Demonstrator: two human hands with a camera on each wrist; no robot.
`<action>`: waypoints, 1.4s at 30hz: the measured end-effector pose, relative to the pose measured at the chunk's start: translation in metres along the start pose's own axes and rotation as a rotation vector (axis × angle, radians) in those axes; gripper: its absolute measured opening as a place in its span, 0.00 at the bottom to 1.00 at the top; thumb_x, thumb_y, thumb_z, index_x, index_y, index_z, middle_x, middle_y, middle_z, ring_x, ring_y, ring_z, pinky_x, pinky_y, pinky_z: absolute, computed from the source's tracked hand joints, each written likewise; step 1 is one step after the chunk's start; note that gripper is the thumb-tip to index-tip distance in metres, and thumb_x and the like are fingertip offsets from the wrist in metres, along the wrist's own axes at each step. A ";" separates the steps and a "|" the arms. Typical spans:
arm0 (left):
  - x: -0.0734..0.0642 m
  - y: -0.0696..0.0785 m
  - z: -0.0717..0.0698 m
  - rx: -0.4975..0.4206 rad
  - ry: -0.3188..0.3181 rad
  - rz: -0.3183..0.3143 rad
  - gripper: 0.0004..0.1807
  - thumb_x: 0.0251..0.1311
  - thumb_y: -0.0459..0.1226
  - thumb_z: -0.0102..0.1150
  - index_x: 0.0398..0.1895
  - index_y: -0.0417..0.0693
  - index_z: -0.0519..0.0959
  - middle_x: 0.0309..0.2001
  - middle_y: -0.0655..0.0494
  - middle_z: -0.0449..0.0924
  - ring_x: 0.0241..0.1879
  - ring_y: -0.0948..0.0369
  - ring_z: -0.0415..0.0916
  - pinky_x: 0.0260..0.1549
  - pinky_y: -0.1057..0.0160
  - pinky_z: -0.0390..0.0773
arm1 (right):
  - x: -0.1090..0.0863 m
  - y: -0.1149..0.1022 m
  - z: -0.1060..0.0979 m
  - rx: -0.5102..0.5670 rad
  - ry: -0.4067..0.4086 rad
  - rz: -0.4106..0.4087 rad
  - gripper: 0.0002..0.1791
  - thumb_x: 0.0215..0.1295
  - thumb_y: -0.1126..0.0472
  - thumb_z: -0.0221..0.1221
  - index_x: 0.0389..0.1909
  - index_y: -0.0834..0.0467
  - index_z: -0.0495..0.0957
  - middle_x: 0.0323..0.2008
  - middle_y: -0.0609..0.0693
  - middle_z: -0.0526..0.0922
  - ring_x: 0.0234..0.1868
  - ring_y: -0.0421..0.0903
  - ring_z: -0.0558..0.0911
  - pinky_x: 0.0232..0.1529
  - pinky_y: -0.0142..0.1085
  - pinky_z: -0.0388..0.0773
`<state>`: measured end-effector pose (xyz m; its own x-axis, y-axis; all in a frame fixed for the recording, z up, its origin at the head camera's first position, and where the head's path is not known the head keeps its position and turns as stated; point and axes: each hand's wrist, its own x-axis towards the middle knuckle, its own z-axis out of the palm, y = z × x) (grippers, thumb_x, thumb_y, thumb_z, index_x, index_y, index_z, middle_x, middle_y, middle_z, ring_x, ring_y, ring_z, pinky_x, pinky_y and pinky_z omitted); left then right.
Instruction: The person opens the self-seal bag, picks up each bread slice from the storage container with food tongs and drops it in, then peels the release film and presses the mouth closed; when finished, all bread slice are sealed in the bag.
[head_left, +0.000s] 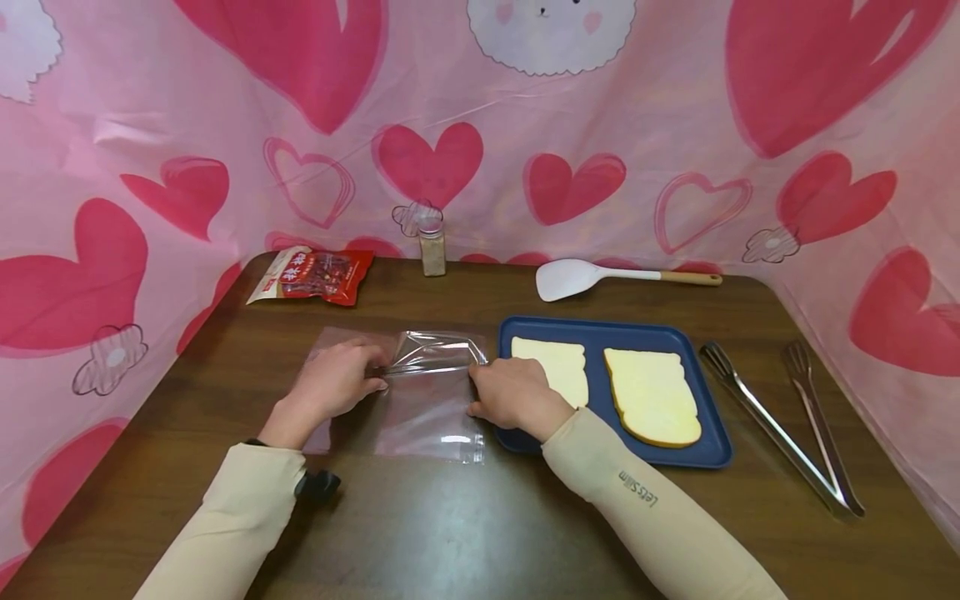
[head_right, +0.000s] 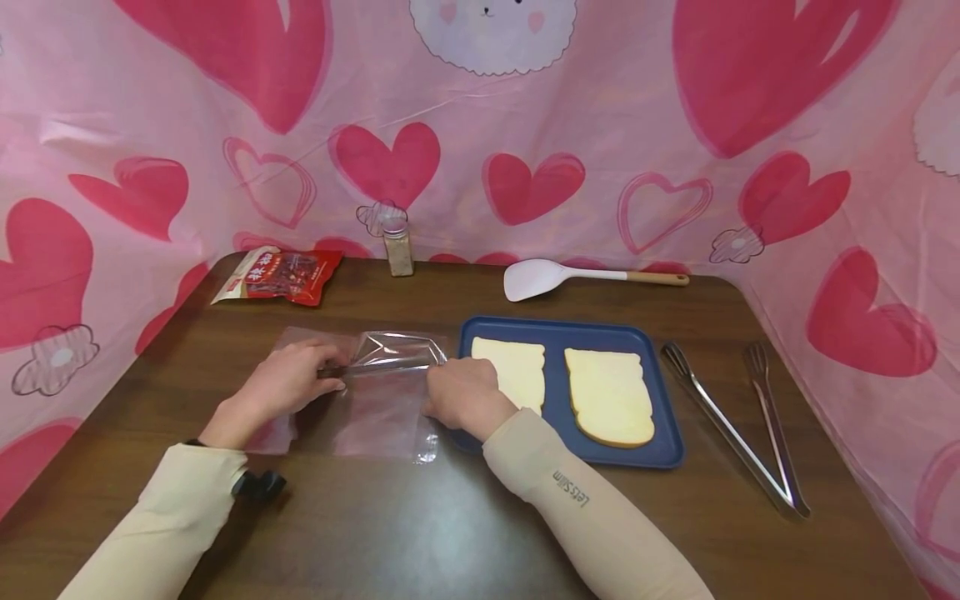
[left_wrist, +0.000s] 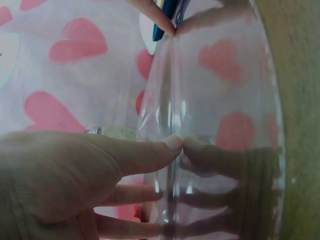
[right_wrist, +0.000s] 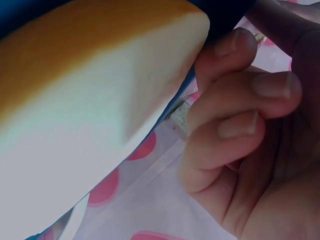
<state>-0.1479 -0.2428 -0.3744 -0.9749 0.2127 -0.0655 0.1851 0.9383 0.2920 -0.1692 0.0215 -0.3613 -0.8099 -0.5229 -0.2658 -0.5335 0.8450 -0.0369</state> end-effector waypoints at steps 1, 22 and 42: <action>0.000 0.000 0.000 0.004 0.002 -0.003 0.18 0.62 0.39 0.75 0.54 0.47 0.86 0.54 0.45 0.87 0.56 0.44 0.83 0.57 0.36 0.81 | 0.000 0.000 0.000 0.001 -0.002 -0.001 0.25 0.68 0.39 0.68 0.55 0.52 0.83 0.35 0.52 0.88 0.34 0.52 0.86 0.31 0.49 0.81; -0.003 0.000 -0.001 -0.056 -0.079 0.062 0.23 0.61 0.44 0.76 0.58 0.48 0.86 0.68 0.32 0.75 0.67 0.33 0.73 0.66 0.28 0.71 | 0.000 0.000 0.000 0.013 -0.021 -0.002 0.25 0.69 0.40 0.67 0.56 0.52 0.83 0.30 0.51 0.86 0.29 0.48 0.81 0.29 0.45 0.79; -0.005 0.006 0.004 -0.060 0.022 0.038 0.08 0.67 0.36 0.70 0.46 0.48 0.92 0.65 0.36 0.81 0.66 0.37 0.78 0.66 0.33 0.74 | 0.000 -0.001 0.000 0.010 -0.035 -0.003 0.27 0.69 0.39 0.67 0.60 0.52 0.82 0.29 0.50 0.85 0.28 0.48 0.80 0.29 0.44 0.78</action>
<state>-0.1410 -0.2372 -0.3759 -0.9699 0.2414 -0.0321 0.2152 0.9114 0.3508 -0.1692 0.0206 -0.3611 -0.7993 -0.5212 -0.2992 -0.5331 0.8447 -0.0475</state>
